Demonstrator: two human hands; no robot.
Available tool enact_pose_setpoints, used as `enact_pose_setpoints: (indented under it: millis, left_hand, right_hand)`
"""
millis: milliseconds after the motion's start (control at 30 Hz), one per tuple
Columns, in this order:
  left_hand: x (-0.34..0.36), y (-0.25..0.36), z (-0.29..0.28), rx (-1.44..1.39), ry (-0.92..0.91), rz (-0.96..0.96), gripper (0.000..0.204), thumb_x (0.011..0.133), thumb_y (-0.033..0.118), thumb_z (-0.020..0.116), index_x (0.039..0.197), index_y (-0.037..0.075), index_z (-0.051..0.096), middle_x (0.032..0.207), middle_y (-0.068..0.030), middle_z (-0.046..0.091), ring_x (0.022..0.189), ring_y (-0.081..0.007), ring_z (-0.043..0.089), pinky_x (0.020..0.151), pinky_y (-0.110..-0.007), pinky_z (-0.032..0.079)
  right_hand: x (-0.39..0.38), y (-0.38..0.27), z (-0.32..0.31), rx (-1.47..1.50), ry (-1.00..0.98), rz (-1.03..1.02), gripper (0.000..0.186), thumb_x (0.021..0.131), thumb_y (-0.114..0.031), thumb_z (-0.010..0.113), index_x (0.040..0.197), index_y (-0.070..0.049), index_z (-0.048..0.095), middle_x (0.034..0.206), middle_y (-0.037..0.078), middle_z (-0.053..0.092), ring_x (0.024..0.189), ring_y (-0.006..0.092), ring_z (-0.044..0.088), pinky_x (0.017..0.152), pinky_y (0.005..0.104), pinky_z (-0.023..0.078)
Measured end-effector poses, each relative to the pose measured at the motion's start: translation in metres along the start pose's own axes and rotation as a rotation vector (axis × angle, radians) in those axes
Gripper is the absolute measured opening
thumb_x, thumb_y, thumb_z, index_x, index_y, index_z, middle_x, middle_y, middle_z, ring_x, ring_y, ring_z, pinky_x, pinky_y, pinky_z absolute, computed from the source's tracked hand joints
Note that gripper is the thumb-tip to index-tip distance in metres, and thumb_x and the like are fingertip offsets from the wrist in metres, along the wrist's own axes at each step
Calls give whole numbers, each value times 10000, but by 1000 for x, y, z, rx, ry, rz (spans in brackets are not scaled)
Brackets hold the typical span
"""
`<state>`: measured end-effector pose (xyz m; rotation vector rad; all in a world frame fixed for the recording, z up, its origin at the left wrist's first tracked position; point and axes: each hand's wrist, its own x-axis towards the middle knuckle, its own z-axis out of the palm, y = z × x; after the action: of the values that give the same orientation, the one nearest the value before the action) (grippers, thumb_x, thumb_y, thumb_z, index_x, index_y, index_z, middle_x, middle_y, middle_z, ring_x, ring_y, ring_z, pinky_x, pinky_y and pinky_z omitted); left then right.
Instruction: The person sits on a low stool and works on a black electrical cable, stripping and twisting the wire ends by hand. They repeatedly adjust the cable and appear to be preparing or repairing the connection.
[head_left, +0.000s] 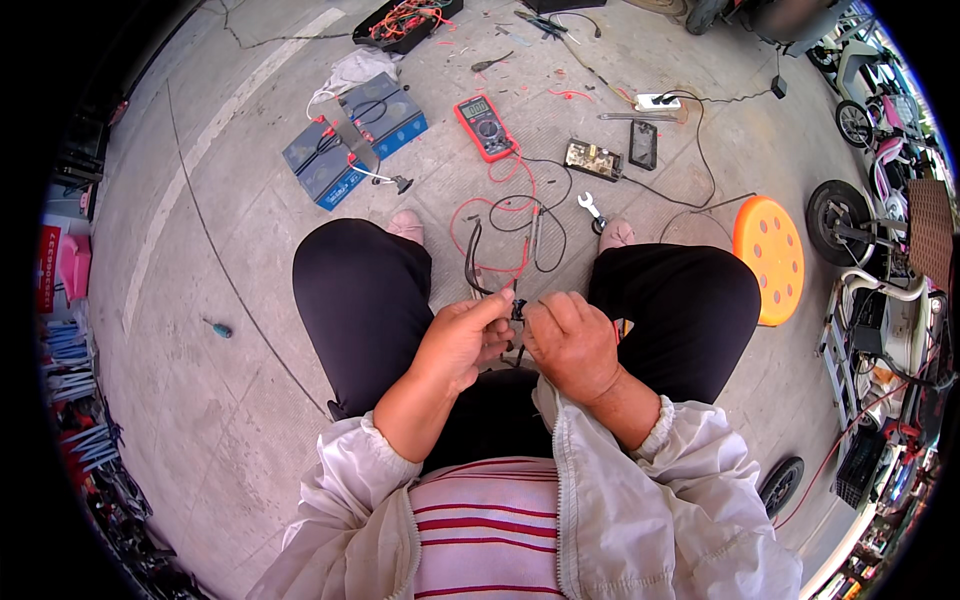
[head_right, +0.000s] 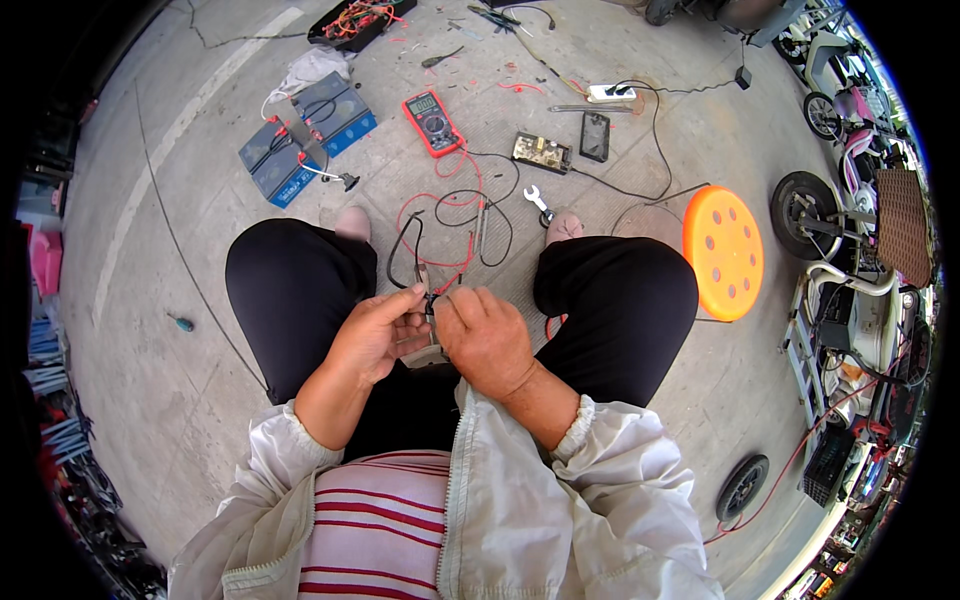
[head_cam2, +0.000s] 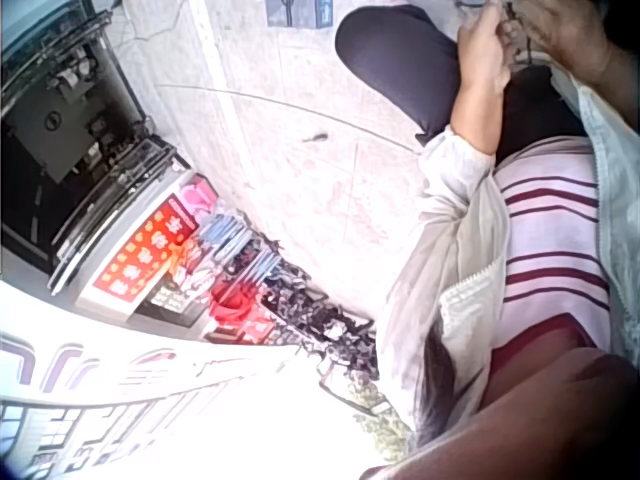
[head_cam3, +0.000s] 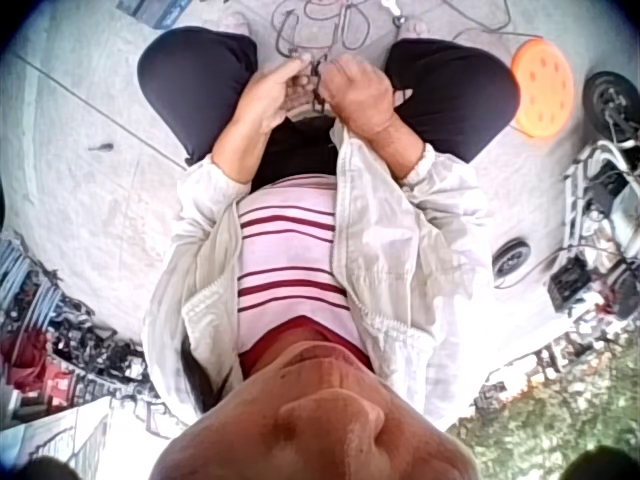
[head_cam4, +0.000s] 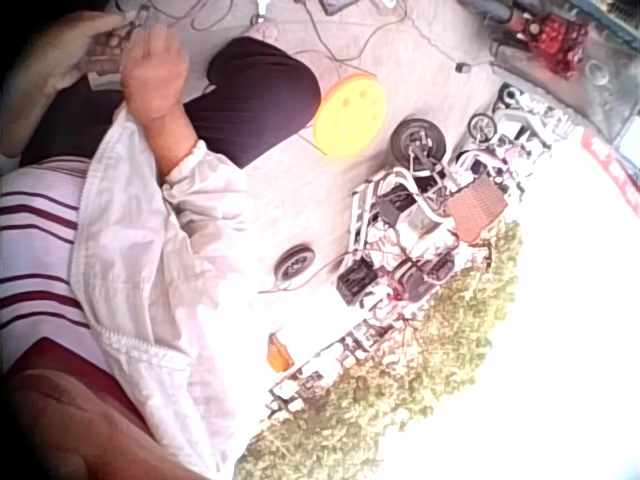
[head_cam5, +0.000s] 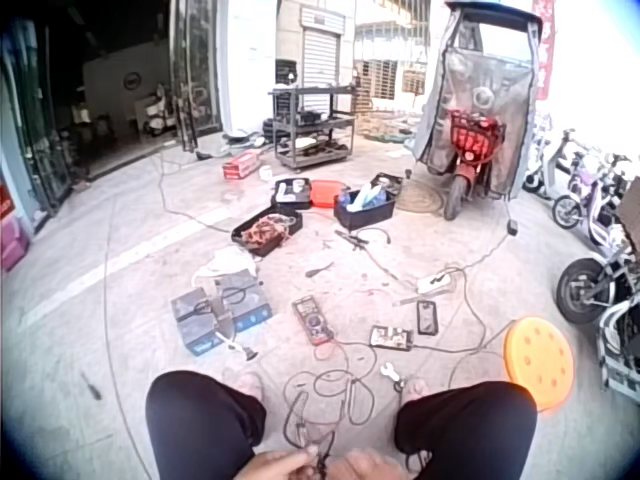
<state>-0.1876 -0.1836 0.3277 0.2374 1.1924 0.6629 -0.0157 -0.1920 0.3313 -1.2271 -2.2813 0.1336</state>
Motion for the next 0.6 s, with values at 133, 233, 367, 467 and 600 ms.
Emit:
enact_pose_setpoints:
  millis: [133, 233, 367, 467, 600]
  left_hand:
    - [2, -1, 1, 30, 13, 24, 260, 845, 369, 713, 786, 132, 622, 727, 44, 572, 752, -102, 579, 717, -262, 446]
    - [5, -5, -3, 19, -20, 44, 257, 858, 365, 696, 801, 123, 632, 753, 39, 607, 744, -97, 581, 713, -256, 446]
    - [4, -4, 0, 3, 11, 72, 240, 878, 344, 677, 835, 111, 640, 801, 16, 645, 741, -105, 595, 719, -259, 468]
    - [3, -4, 3, -19, 20, 95, 238, 891, 335, 670, 856, 101, 639, 826, -1, 655, 762, -119, 617, 742, -274, 499]
    - [5, -6, 2, -50, 5, 137, 253, 911, 339, 649, 873, 89, 650, 875, -11, 676, 773, -96, 609, 739, -255, 472]
  right_hand:
    - [5, -1, 3, 232, 81, 150, 238, 650, 35, 680, 849, -53, 584, 819, 75, 545, 702, 247, 587, 601, 334, 499]
    - [7, -3, -2, 457, 20, 308, 197, 708, 49, 661, 860, -44, 577, 814, 56, 556, 708, 188, 588, 607, 318, 496]
    - [-1, 1, 4, 1122, -94, 784, 114, 820, 16, 624, 909, -36, 577, 860, 12, 547, 710, 118, 573, 639, 273, 485]
    - [-3, 6, 4, 1496, -112, 971, 104, 851, 6, 619, 949, -7, 585, 913, -14, 524, 751, 58, 527, 664, 251, 474]
    - [0, -10, -3, 1273, 35, 824, 178, 854, -3, 646, 1017, 22, 579, 969, 26, 555, 787, 81, 553, 707, 236, 492]
